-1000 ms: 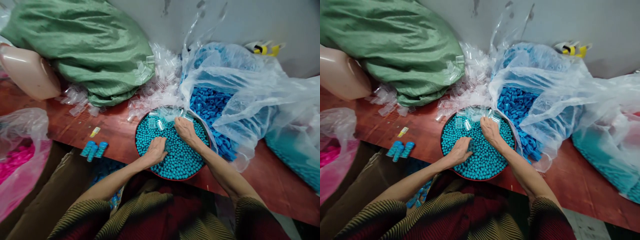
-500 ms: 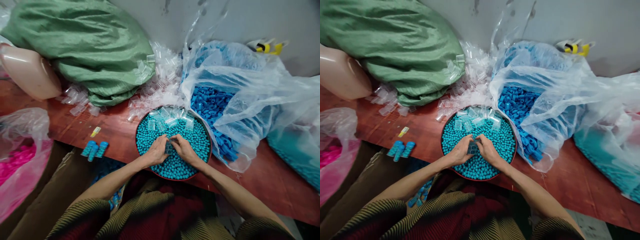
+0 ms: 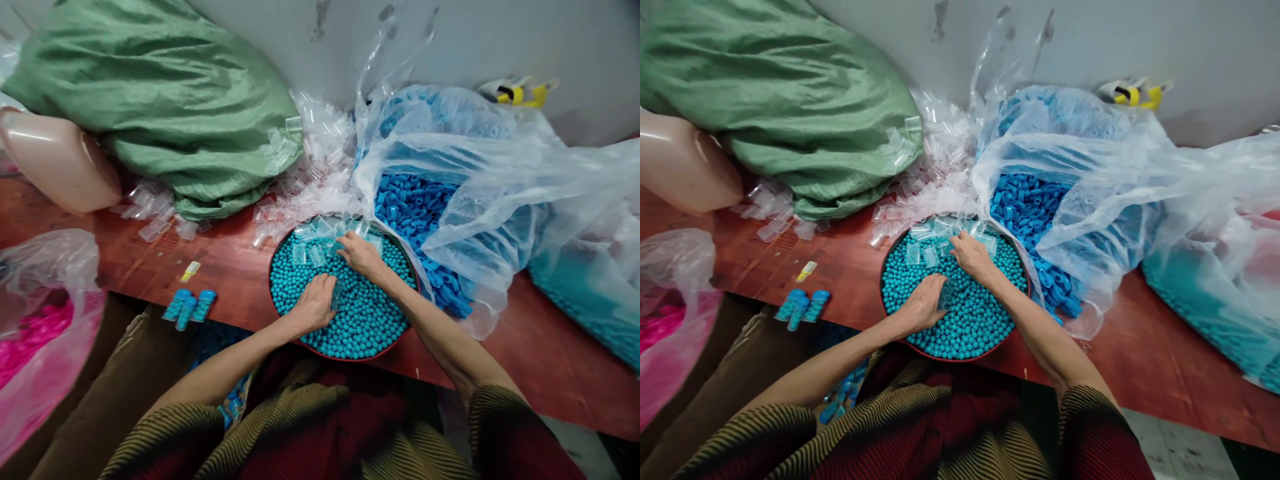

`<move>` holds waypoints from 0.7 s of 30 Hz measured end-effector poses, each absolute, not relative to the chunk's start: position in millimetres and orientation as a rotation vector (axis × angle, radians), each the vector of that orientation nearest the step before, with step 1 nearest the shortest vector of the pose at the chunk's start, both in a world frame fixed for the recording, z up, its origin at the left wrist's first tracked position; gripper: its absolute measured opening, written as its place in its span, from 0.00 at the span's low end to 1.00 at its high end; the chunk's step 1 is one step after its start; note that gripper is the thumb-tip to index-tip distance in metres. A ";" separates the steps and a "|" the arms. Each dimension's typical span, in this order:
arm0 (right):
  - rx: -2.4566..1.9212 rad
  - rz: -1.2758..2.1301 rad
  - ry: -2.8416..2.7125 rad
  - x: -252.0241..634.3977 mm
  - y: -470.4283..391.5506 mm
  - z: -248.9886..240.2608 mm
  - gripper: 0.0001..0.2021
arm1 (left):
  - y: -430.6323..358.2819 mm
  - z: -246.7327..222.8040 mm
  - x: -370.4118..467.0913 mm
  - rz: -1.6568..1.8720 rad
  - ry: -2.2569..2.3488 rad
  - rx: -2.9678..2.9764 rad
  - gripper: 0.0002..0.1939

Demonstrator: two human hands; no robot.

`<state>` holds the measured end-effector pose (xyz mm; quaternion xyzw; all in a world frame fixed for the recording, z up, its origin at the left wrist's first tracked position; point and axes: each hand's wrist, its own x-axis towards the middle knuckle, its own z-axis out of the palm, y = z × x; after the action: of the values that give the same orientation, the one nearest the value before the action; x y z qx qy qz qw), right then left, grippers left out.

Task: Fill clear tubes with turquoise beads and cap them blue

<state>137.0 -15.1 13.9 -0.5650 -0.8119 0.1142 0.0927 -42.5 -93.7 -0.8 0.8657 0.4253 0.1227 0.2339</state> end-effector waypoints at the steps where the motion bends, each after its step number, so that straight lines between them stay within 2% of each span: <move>1: -1.666 0.374 -2.416 137.3 -13.5 9.7 0.14 | -95.5 -4.2 -42.9 0.379 1.157 2.383 0.29; 8: -1.531 0.481 -2.437 139.6 -27.2 -0.1 0.14 | -100.9 -8.9 -41.3 0.470 1.099 2.512 0.28; 12: -1.383 0.523 -2.431 139.9 -41.3 0.5 0.11 | -101.3 -5.2 -39.1 0.459 1.114 2.576 0.26; 17: -1.259 0.631 -2.399 138.2 -63.4 -1.9 0.12 | -93.1 -4.9 -37.6 0.330 1.132 2.511 0.34; 21: -1.289 0.659 -2.263 143.4 -67.7 2.5 0.14 | -83.3 -3.5 -38.2 0.288 1.147 2.437 0.35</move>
<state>143.4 -67.7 2.5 -0.4675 -0.8206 0.2390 0.2257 -38.2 -83.3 -3.5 0.8786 0.4137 0.1037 0.2147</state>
